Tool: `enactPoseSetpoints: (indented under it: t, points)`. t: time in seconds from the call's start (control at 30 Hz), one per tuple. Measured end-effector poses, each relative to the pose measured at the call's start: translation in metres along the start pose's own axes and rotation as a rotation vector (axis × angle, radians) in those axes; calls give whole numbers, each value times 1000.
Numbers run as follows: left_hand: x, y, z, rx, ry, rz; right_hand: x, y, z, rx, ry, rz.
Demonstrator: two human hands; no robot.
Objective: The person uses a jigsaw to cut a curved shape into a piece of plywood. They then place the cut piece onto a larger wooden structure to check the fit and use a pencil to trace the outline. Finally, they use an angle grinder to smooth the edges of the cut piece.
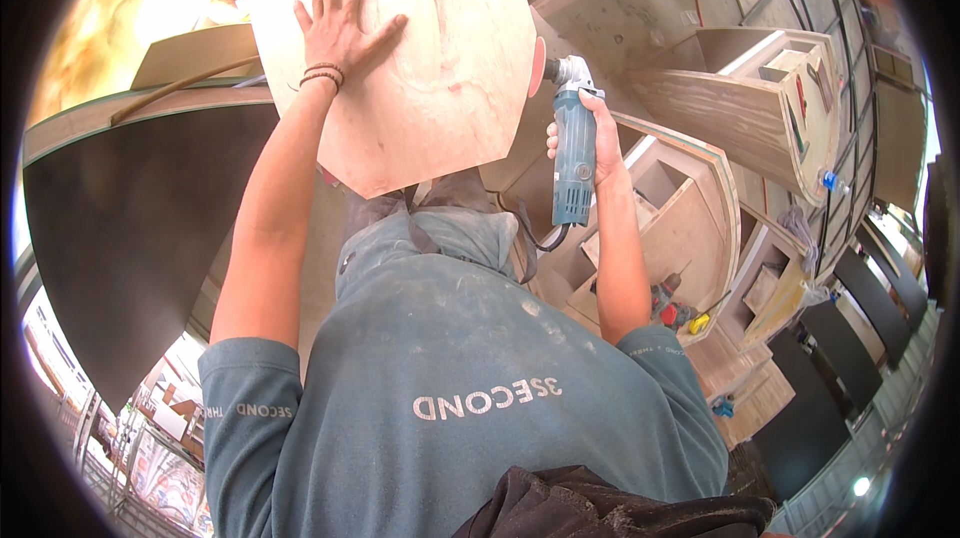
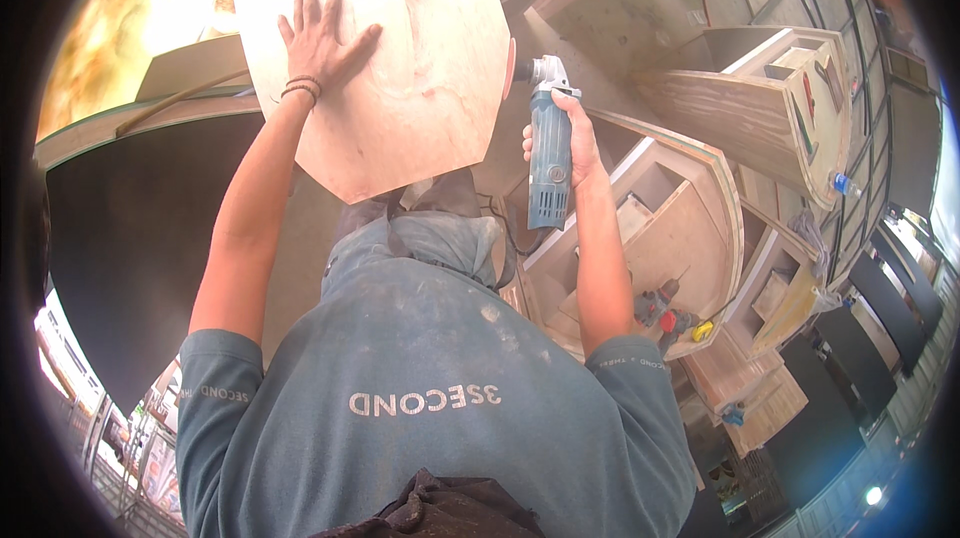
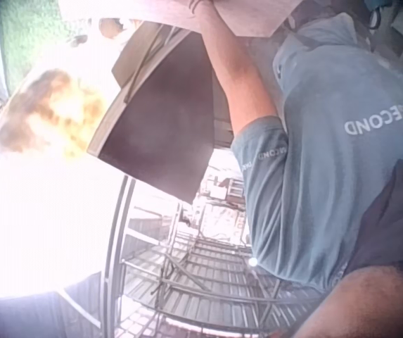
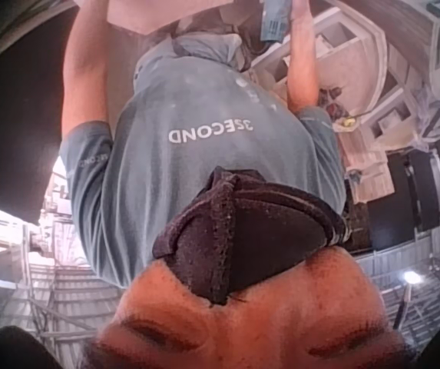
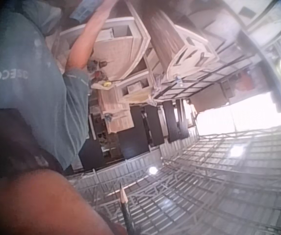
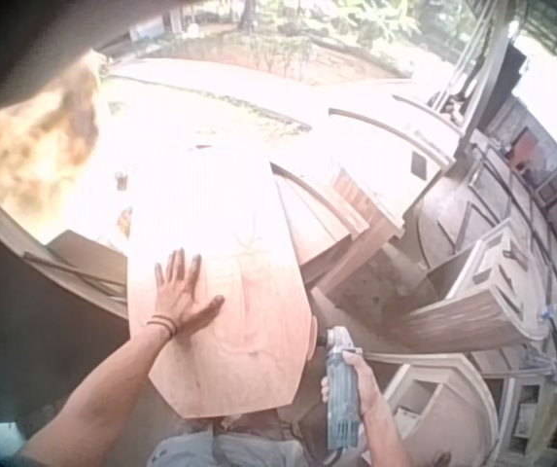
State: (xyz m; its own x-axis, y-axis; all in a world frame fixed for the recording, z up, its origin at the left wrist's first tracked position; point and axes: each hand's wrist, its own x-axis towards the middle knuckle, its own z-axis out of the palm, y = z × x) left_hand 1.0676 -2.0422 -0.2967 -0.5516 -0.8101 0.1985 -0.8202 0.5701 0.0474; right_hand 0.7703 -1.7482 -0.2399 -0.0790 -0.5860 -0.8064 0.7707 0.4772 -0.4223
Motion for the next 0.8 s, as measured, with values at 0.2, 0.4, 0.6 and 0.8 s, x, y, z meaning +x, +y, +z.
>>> enactPoseSetpoints:
  t: [0.2,0.4,0.6,0.8]
  points:
    - [0,0,2,4,3,-6,-4,8,-2,16,0,5]
    - [0,0,4,19,-7,-18,-10,19,-6,31,1,15]
    - [0,2,3,30,-12,-19,-18,24,-3,45,0,9]
    - [0,0,9,18,13,-7,-21,30,-6,77,-20,21]
